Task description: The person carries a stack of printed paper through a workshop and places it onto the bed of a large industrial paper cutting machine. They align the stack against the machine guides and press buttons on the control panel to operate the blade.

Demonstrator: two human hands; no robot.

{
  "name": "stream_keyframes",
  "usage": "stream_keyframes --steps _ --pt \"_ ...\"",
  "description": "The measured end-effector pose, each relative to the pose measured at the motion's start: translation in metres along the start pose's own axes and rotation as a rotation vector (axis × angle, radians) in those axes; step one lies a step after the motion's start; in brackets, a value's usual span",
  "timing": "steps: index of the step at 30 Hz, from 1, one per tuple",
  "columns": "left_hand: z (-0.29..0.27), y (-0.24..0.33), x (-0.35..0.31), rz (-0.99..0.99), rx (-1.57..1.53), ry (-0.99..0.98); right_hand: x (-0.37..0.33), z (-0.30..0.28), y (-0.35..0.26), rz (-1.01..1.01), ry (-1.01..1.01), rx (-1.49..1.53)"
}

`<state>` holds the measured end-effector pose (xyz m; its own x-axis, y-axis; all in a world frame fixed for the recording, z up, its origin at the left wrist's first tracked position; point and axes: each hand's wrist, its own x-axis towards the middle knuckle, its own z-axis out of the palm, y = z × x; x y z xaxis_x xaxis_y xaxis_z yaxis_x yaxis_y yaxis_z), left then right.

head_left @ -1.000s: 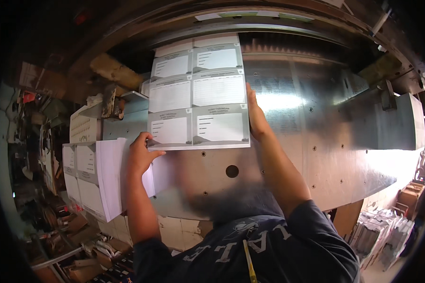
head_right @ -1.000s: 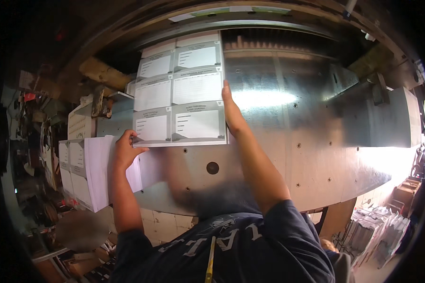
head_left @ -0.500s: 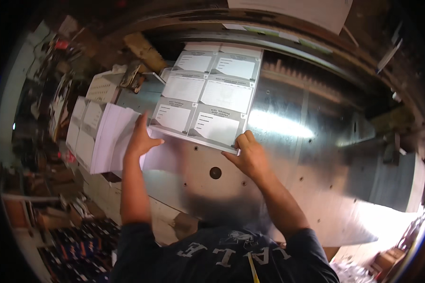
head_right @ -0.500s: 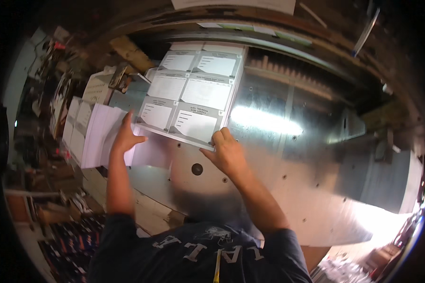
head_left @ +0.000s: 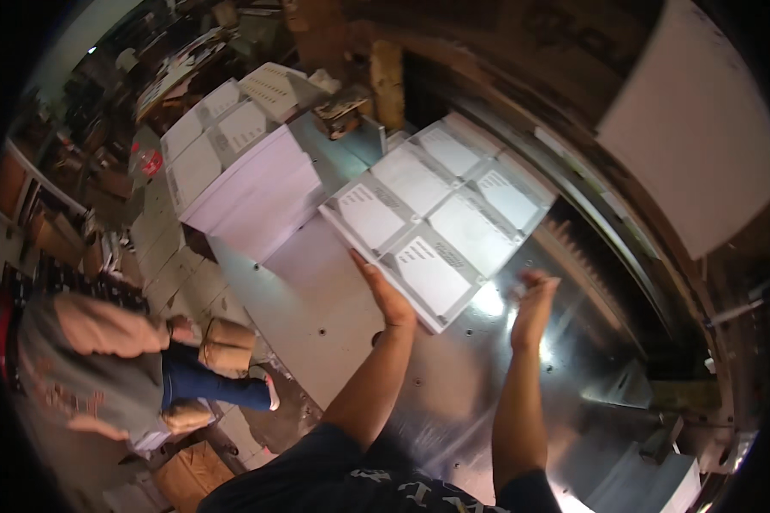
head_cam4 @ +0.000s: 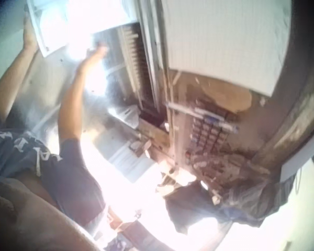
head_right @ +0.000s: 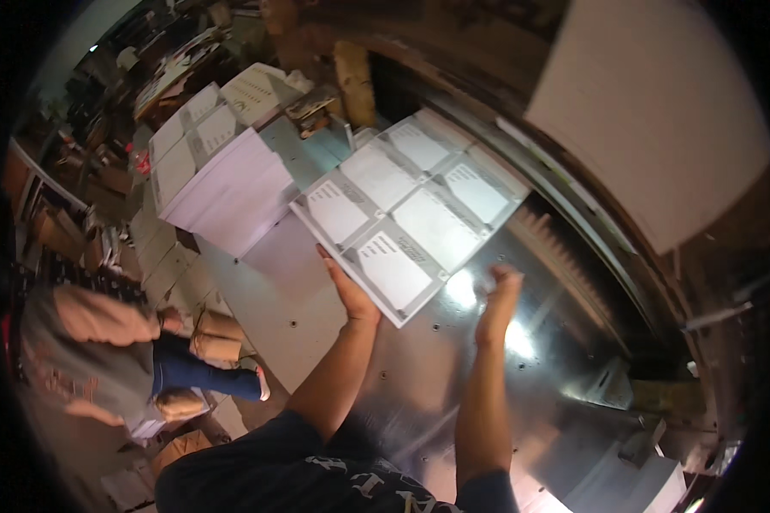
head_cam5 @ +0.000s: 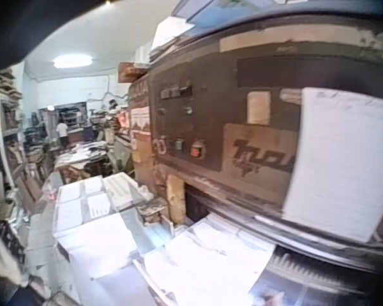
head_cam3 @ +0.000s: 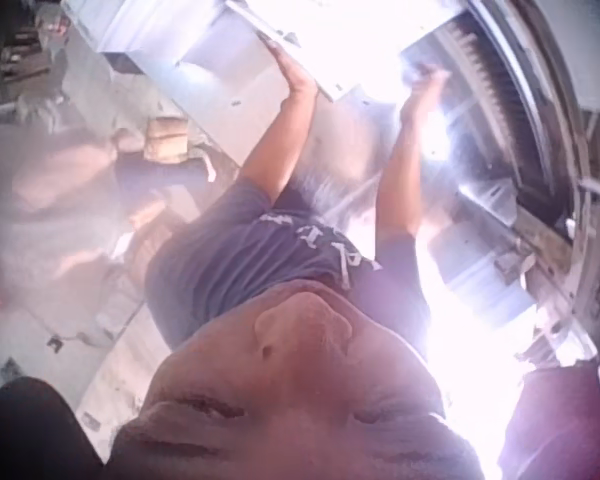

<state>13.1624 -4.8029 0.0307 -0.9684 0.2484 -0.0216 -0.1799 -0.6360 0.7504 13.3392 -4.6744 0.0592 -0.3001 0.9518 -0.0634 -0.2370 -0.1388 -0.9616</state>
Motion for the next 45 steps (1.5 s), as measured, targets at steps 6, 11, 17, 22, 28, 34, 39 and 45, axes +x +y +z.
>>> stream_keyframes --steps 6,11,17,22,28,34,39,45 --pt "-0.002 -0.012 0.006 0.093 0.081 -0.069 0.072 0.069 0.041 -0.228 -0.049 0.422" --pt "-0.014 -0.009 0.011 0.090 0.153 -0.043 0.071 0.070 0.044 -0.180 0.054 0.237" --pt "-0.003 0.010 0.003 0.077 0.431 0.000 0.059 0.061 0.050 -0.148 -0.018 0.359" --pt "-0.004 0.019 0.002 0.160 0.503 -0.068 0.066 0.065 0.049 -0.067 0.014 0.309" --pt "-0.015 0.038 0.014 -0.099 0.379 -0.085 0.039 0.057 0.024 0.051 0.099 0.112" --pt "-0.010 0.097 0.034 -0.849 -0.254 0.024 -0.103 0.080 -0.003 0.543 0.094 0.291" --pt "-0.023 0.097 0.050 -0.905 -0.187 -0.029 -0.107 0.097 0.001 0.619 0.150 0.246" --pt "-0.033 0.096 0.034 -0.896 -0.126 -0.004 -0.090 0.120 -0.007 0.638 0.053 0.289"
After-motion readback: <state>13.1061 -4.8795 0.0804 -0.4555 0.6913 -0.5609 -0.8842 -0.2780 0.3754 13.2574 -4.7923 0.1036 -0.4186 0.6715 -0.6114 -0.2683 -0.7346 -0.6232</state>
